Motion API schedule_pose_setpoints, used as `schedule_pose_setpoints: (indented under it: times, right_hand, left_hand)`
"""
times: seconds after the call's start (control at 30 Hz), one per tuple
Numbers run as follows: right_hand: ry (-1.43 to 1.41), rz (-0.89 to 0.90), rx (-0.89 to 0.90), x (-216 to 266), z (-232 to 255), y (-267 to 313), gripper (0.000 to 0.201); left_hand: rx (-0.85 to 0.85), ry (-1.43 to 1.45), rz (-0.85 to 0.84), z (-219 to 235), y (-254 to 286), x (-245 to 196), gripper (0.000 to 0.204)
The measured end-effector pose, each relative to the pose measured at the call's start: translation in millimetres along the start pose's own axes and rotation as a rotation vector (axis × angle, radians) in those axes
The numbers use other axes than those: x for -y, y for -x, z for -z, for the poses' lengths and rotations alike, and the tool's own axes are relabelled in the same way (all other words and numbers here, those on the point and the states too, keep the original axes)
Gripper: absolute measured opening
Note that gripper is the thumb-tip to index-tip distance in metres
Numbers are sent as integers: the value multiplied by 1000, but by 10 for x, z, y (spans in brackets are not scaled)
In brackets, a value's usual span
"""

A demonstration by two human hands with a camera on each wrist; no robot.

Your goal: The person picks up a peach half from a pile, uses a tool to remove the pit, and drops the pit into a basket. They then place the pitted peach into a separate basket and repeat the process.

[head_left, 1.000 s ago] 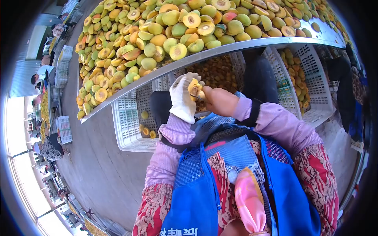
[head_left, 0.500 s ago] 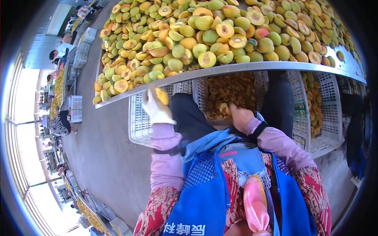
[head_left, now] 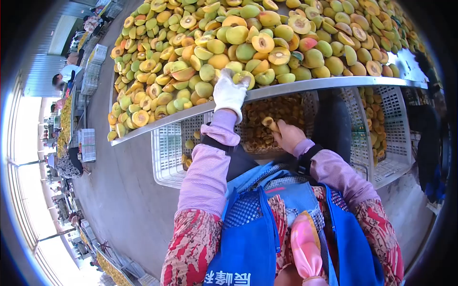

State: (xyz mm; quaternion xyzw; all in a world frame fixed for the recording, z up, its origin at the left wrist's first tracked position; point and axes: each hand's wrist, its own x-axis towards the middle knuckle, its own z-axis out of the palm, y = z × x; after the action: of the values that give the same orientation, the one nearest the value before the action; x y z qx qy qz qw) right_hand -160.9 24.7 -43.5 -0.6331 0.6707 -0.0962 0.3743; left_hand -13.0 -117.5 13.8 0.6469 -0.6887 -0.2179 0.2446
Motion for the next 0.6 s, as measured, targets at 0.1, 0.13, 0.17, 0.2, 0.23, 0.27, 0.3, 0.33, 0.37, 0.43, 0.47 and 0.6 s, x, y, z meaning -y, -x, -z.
schedule_pose_setpoints:
  times: [0.1,0.13,0.17,0.2,0.23,0.27,0.3,0.33,0.37,0.43,0.47,0.6]
  right_hand:
    - [-246,165,-161,-58,-20,32,27]
    - [-240,166,-169,-31,7,62,27]
    - [-288,185,-175,19,42,96,27]
    - [-337,207,-181,54,66,124,27]
    - [-287,243,-224,57,64,143,26]
    - [-285,250,-233,69,74,170,26]
    - [-261,248,-257,74,85,202,26]
    - [-237,243,-281,71,109,230,25]
    - [-235,242,-297,82,156,256,25]
    - [-151,215,-311,138,233,348,26]
    - [-152,210,-317,156,252,386,26]
    - [-44,254,-381,213,218,412,26]
  left_hand:
    - [-33,35,-17,-70,14,22,52]
    - [-32,150,-82,-124,-76,138,54]
    - [13,70,-96,-178,-169,243,52]
    - [56,-11,-110,-116,-173,187,51]
    - [-9,-89,-150,-101,-115,114,48]
    - [-72,-168,-192,-98,-53,34,45]
    - [-186,-30,-306,-196,-54,148,40]
    - [-159,92,-260,-121,67,82,36]
    - [-202,223,-302,-88,123,87,34]
    - [-139,806,-207,76,461,-154,34]
    - [-44,1004,-54,121,595,-153,23]
    - [114,512,109,56,952,-86,32]
